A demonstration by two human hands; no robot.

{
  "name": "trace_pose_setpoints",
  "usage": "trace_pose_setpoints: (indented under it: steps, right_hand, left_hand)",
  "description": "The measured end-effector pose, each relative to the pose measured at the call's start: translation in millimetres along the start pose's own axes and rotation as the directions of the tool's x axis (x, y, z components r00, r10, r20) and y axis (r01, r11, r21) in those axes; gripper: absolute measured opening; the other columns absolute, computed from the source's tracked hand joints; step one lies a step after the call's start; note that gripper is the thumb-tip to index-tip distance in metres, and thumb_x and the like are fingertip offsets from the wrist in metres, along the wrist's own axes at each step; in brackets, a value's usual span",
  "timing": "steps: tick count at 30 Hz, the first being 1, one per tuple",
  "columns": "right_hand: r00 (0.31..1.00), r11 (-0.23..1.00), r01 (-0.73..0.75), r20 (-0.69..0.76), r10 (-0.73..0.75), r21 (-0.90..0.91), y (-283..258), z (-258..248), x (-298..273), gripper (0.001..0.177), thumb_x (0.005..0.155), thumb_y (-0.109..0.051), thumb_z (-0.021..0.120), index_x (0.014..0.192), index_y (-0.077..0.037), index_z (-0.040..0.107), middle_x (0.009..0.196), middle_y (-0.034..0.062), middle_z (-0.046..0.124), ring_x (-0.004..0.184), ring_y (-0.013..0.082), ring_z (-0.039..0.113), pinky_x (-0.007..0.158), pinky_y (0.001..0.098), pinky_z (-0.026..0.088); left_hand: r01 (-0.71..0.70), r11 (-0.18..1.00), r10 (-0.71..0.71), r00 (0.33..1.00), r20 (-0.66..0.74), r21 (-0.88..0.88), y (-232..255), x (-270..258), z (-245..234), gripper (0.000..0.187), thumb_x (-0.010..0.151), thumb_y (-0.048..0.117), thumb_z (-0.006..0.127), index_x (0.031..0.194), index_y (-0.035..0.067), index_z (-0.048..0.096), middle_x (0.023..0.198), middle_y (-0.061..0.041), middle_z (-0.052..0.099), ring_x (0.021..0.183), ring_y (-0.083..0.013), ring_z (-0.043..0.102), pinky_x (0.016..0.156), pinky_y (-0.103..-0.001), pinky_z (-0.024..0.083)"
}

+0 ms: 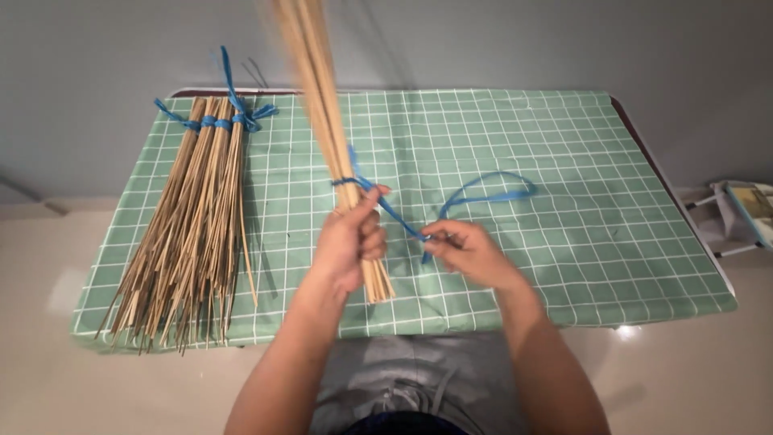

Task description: Gathering loose bamboo sticks into bundles and securing them with blue plastic ribbons on a table.

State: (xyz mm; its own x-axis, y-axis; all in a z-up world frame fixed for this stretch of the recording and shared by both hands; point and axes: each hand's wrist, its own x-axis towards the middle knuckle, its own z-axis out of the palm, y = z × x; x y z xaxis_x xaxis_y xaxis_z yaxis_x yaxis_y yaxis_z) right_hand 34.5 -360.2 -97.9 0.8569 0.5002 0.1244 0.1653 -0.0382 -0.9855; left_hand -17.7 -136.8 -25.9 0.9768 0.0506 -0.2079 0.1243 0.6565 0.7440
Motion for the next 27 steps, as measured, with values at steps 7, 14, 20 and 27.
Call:
trace_pose_setpoints:
  steps: [7, 14, 20, 27]
  right_hand:
    - [0.987, 0.955, -0.158, -0.032, 0.155, -0.251, -58, -44, -9, 0.032, 0.088, -0.006, 0.075, 0.118, 0.005, 0.075, 0.091, 0.0187, 0.077, 0.074, 0.0214, 0.07, 0.068, 0.0351, 0.058]
    - [0.739, 0.859, -0.122, -0.624, -0.255, -0.497, -63, -81, 2, 0.013, 0.103, -0.011, 0.064, 0.099, -0.016, 0.074, 0.067, 0.0039, 0.062, 0.051, 0.014, 0.059, 0.048, 0.0278, 0.044]
    - [0.914, 0.85, 0.021, -0.334, -0.23, -0.526, -36, -14, 0, 0.036, 0.093, 0.001, 0.06, 0.127, -0.004, 0.07, 0.093, 0.0152, 0.075, 0.087, 0.0299, 0.075, 0.078, 0.0419, 0.058]
    - [0.961, 1.0, 0.021, 0.276, -0.019, -0.006, -22, 42, -1, 0.018, 0.083, -0.008, 0.08, 0.099, 0.0, 0.076, 0.081, 0.0112, 0.075, 0.075, 0.0171, 0.066, 0.065, 0.0336, 0.055]
  left_hand:
    - [-0.154, 0.986, 0.161, 0.978, -0.129, 0.062, 25, 9, -29, 0.017, 0.103, 0.026, 0.061, 0.107, 0.011, 0.068, 0.056, 0.009, 0.024, 0.038, -0.0032, 0.028, 0.032, -0.017, 0.028]
    - [-0.21, 0.956, 0.239, 0.962, -0.129, 0.206, 14, 13, -23, 0.02, 0.103, 0.025, 0.061, 0.108, 0.007, 0.068, 0.055, 0.006, 0.024, 0.038, -0.0051, 0.027, 0.031, -0.022, 0.028]
    - [-0.262, 0.964, 0.266, 0.956, -0.121, 0.048, -9, 13, 0, 0.023, 0.105, 0.026, 0.057, 0.096, 0.005, 0.062, 0.054, 0.006, 0.022, 0.037, -0.0056, 0.026, 0.032, -0.021, 0.026]
    - [-0.36, 0.932, 0.353, 0.929, -0.112, -0.044, -29, 7, 31, 0.023, 0.105, 0.027, 0.057, 0.095, 0.007, 0.057, 0.05, 0.004, 0.023, 0.033, -0.0082, 0.027, 0.029, -0.025, 0.029]
